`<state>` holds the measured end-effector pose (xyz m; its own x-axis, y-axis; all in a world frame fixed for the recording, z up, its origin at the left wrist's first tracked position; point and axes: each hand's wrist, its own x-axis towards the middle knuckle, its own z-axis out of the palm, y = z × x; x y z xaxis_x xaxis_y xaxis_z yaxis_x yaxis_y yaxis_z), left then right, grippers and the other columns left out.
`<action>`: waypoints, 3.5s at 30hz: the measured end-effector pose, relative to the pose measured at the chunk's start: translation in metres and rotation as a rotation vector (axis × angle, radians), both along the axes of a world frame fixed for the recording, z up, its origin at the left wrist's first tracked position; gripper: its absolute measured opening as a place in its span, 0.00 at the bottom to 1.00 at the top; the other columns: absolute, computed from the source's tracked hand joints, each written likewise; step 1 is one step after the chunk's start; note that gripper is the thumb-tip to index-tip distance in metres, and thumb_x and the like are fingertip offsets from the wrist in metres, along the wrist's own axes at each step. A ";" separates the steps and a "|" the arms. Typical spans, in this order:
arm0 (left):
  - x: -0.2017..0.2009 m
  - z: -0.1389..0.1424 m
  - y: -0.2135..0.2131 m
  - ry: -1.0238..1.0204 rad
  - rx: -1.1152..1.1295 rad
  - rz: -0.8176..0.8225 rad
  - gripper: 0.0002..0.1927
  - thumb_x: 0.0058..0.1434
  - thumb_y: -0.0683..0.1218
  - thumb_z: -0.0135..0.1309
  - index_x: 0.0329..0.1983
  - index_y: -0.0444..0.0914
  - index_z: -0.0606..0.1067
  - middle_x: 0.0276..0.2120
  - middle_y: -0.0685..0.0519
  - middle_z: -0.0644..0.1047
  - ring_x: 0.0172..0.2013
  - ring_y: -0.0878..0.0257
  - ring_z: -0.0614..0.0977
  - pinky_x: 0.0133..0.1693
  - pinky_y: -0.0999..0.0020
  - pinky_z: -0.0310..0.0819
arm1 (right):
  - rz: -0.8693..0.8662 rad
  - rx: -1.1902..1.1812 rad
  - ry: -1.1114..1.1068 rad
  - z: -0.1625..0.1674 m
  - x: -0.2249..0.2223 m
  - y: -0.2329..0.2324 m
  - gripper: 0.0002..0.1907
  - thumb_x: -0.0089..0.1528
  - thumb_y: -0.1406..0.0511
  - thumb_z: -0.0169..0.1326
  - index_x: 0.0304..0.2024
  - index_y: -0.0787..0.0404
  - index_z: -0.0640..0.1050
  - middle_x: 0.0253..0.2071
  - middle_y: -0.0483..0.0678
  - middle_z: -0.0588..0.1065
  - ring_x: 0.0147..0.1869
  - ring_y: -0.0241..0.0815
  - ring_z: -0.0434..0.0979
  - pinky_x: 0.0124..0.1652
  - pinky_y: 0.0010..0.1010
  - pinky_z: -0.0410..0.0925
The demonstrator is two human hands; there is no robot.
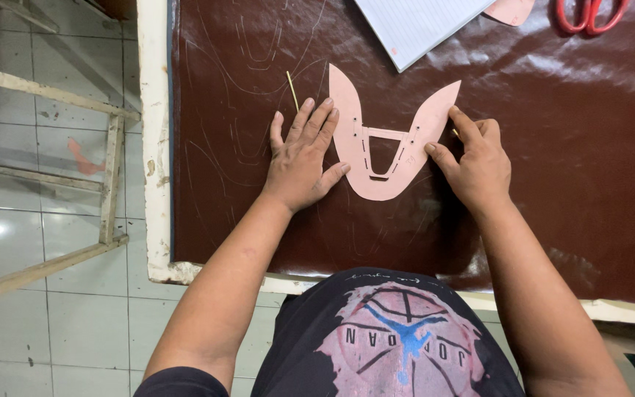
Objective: The person holds a pink shoe upper pattern piece flat on a cutting board and uses a small pointed pin tool to punch small holes and mark lines along the pattern's edges. They reposition the piece, work on another pattern piece, and set the finished pieces aside on the table.
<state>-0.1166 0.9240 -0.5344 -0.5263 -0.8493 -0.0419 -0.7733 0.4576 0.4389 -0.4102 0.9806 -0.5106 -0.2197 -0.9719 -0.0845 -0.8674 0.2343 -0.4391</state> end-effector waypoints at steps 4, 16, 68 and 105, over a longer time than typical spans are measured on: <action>-0.001 0.000 0.000 -0.015 0.005 -0.005 0.46 0.63 0.66 0.53 0.77 0.40 0.56 0.76 0.52 0.53 0.76 0.53 0.47 0.70 0.35 0.26 | 0.001 0.016 0.003 0.001 0.000 -0.001 0.34 0.62 0.52 0.65 0.68 0.49 0.73 0.52 0.50 0.71 0.53 0.51 0.77 0.48 0.43 0.71; -0.001 0.002 0.000 -0.028 0.014 -0.005 0.46 0.63 0.65 0.53 0.77 0.39 0.55 0.77 0.52 0.51 0.76 0.54 0.46 0.70 0.36 0.26 | 0.011 0.008 0.026 0.001 0.001 0.000 0.34 0.62 0.51 0.65 0.68 0.50 0.73 0.52 0.51 0.71 0.52 0.51 0.77 0.47 0.43 0.71; -0.037 0.050 -0.004 -0.298 0.122 0.054 0.47 0.46 0.58 0.69 0.69 0.41 0.64 0.71 0.41 0.52 0.69 0.45 0.56 0.63 0.31 0.51 | 0.027 0.076 0.031 0.003 0.003 -0.002 0.34 0.63 0.52 0.62 0.71 0.49 0.70 0.53 0.51 0.71 0.53 0.50 0.77 0.48 0.43 0.71; -0.141 0.017 0.002 -0.545 0.303 0.164 0.31 0.68 0.52 0.39 0.71 0.34 0.55 0.62 0.35 0.68 0.57 0.42 0.72 0.58 0.52 0.64 | 0.973 0.011 0.115 0.040 0.116 -0.120 0.09 0.65 0.63 0.53 0.39 0.50 0.85 0.32 0.43 0.81 0.40 0.44 0.81 0.59 0.46 0.65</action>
